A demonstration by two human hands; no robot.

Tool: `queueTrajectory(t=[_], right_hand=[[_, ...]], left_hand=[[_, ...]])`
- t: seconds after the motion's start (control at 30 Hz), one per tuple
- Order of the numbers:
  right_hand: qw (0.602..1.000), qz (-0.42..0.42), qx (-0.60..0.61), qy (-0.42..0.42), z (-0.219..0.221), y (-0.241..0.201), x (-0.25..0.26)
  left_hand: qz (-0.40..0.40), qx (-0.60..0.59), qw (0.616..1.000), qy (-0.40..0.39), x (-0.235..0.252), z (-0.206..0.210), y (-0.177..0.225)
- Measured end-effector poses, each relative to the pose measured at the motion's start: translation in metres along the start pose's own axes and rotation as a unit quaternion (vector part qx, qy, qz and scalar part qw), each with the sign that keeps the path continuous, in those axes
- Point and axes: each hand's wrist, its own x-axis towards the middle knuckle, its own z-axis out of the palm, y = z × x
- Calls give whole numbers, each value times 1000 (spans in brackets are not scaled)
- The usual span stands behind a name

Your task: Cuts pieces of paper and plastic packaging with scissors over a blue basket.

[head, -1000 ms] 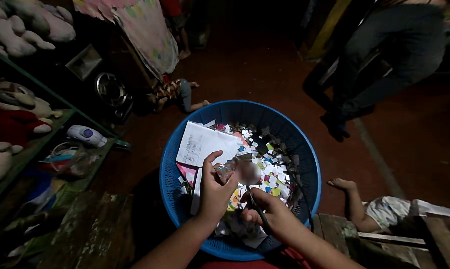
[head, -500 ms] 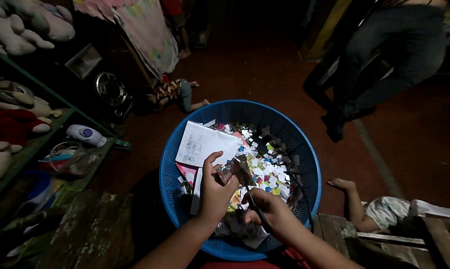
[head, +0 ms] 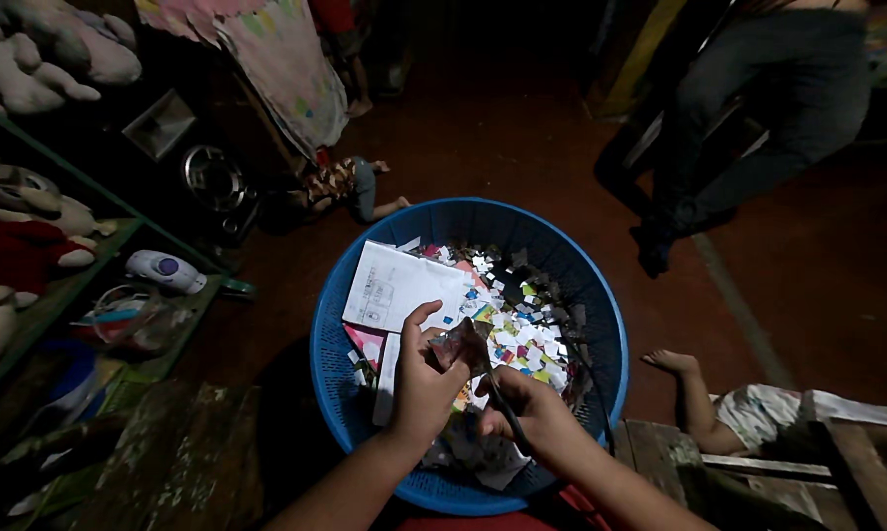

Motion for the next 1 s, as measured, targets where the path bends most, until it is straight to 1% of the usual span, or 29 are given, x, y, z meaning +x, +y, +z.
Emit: queueTrajectory(t=[0.2,0.33,0.53,0.6,0.73,0.87,1.0], right_hand=[[1000,-10,2,20,0,0,0],[1000,-11,5,19,0,0,1],[999,-18,17,40,1,0,1],[999,-4,16,46,1,-1,1],[997,33,18,72,2,-2,2],[998,13,37,56,0,-3,3],[998,20,35,50,0,-5,2]], left_hand=[[-2,-4,1000,-6,0,0,0],[-11,36,999,-27,-2,1,1],[-17,10,999,-44,-2,1,0],[-34,13,998,-50,-3,3,2],[-35,24,997,-65,-5,5,3],[-50,13,996,-71,-5,5,2],[-55,20,996,-69,-4,5,3]])
